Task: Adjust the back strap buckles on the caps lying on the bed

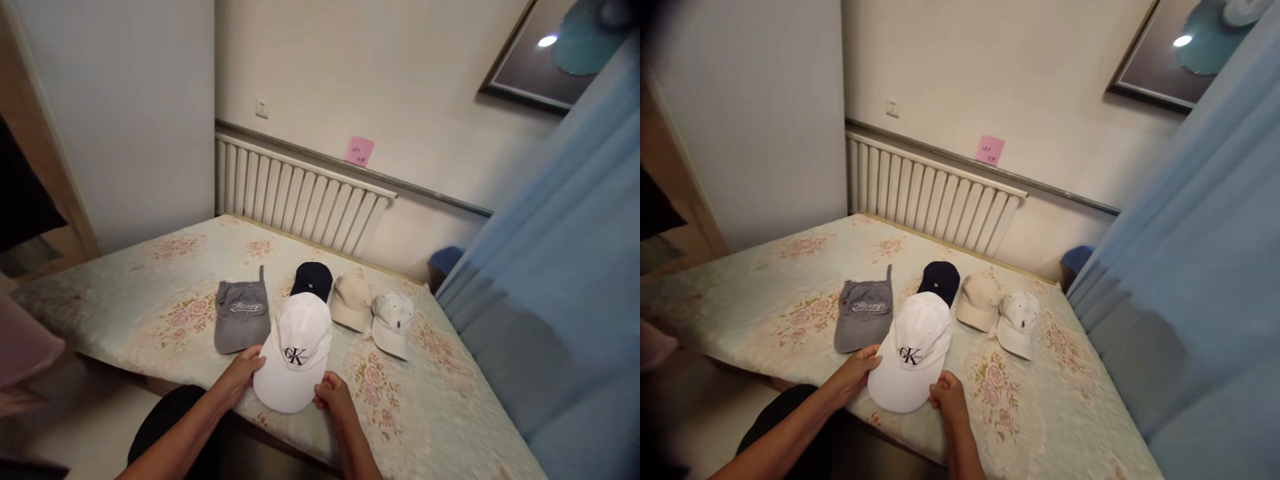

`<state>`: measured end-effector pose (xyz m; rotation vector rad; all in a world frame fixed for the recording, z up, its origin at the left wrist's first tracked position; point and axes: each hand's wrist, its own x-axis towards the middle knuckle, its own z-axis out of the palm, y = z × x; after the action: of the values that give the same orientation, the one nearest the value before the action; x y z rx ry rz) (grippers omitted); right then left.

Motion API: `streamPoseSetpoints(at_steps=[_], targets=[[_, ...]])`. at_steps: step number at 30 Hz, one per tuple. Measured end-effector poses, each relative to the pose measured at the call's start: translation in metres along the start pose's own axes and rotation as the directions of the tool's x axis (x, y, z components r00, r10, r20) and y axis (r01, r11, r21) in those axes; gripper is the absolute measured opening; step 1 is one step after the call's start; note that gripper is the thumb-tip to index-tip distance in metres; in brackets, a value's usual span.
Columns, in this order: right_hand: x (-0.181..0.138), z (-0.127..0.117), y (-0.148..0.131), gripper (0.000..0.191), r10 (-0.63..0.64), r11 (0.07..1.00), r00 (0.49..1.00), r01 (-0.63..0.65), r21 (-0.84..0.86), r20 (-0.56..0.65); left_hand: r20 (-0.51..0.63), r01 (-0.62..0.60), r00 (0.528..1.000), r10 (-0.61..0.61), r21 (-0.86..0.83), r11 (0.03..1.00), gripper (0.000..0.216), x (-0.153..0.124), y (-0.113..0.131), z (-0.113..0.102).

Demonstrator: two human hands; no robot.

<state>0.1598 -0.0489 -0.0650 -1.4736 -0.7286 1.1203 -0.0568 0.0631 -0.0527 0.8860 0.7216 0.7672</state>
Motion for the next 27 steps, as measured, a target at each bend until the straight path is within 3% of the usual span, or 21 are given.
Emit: streamPoseSetpoints(at_steps=[7,16,21,27], targets=[[-0.011,-0.07,-0.014,0.023,-0.038,0.999,0.997,0.039,0.016,-0.064,0.06,0.035,0.997,-0.04,0.092,0.995,0.04,0.015,-0.008,0.066],[-0.032,-0.17,-0.009,0.026,0.011,1.0,0.983,-0.012,-0.003,-0.182,0.124,0.124,0.98,-0.152,0.212,0.969,0.029,0.032,-0.05,0.156],[-0.038,-0.202,0.001,0.026,0.036,0.999,0.971,-0.035,0.008,-0.237,0.138,0.139,0.974,-0.179,0.261,0.955,0.03,0.04,-0.069,0.181],[-0.034,-0.215,0.004,0.026,0.027,1.0,0.969,-0.025,0.013,-0.247,0.142,0.136,0.973,-0.181,0.278,0.951,0.031,0.05,-0.078,0.194]])
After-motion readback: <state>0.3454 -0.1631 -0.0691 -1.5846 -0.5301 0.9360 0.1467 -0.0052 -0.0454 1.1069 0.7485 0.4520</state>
